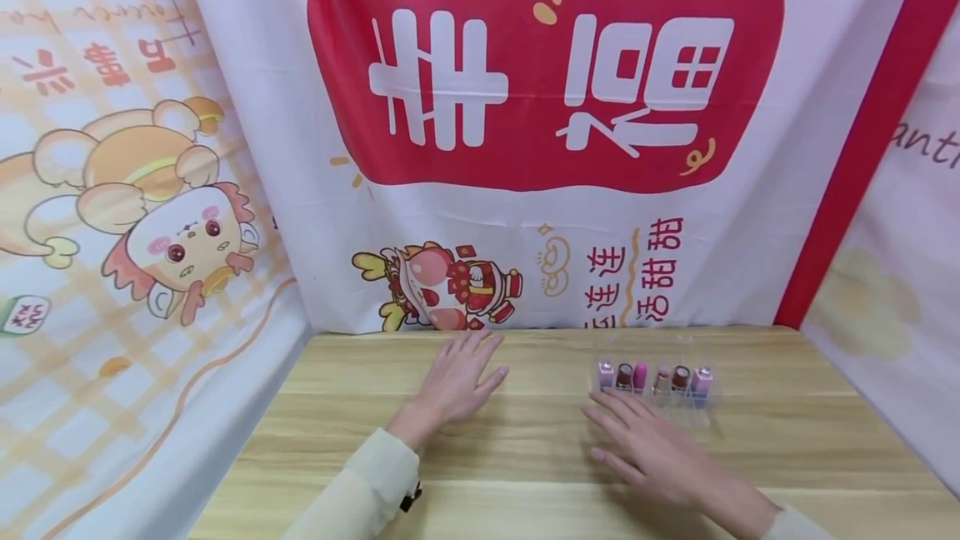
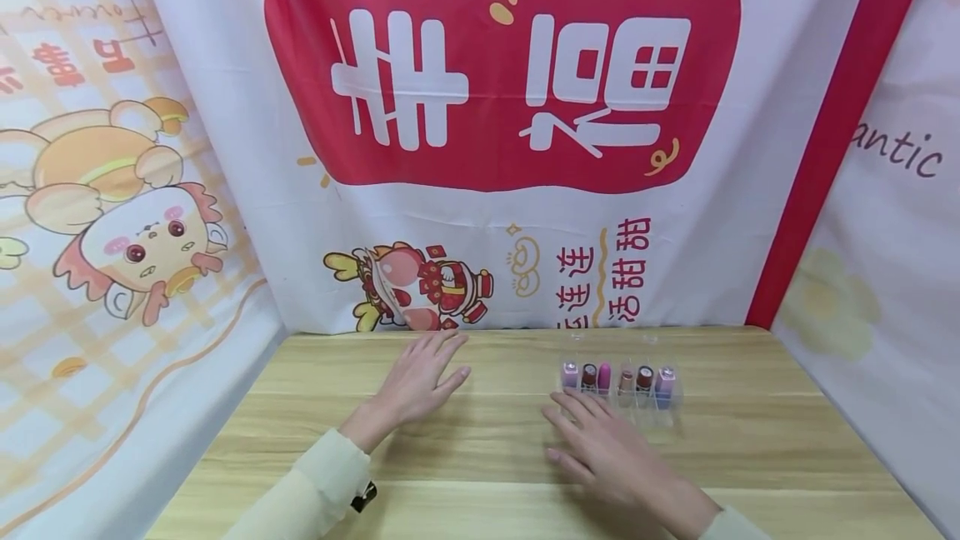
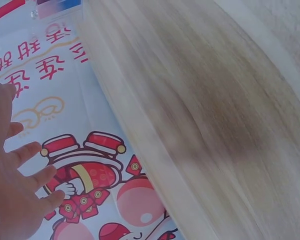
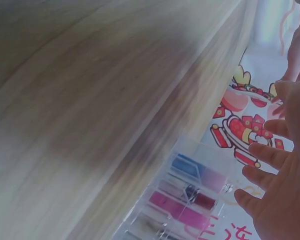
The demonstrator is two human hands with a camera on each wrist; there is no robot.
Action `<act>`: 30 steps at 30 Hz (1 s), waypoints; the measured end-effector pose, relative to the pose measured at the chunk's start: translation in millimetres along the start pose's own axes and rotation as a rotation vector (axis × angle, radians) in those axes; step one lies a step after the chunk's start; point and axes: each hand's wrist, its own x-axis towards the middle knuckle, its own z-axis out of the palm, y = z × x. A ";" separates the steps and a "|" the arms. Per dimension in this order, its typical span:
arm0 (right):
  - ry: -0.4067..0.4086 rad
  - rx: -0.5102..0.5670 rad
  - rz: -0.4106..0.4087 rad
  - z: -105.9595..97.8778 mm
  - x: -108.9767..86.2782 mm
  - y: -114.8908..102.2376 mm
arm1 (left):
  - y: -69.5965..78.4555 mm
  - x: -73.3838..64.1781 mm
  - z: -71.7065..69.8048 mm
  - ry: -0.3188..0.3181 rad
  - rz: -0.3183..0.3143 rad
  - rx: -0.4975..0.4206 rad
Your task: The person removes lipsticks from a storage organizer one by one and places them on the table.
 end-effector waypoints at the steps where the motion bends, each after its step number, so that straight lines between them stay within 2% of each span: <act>1: 0.005 -0.003 0.000 0.4 -2.1 0.9 | 1.3 -0.1 -0.1 0.001 0.001 -0.006; 6: 0.014 0.003 0.006 0.0 -11.9 4.1 | 8.2 0.3 0.8 0.009 0.012 -0.034; 13: 0.026 0.016 0.030 -4.5 -21.5 12.6 | 15.6 3.9 2.6 0.052 0.042 -0.069; 17: 0.054 0.038 0.036 -6.0 -26.6 22.8 | 20.5 6.7 2.7 0.071 0.056 -0.140; 23: 0.120 0.019 0.007 -5.6 -33.2 39.5 | 28.5 9.1 1.0 0.063 0.040 -0.229; 30: 0.126 0.029 0.032 -9.6 -43.2 50.0 | 36.9 10.1 -0.4 0.055 0.022 -0.284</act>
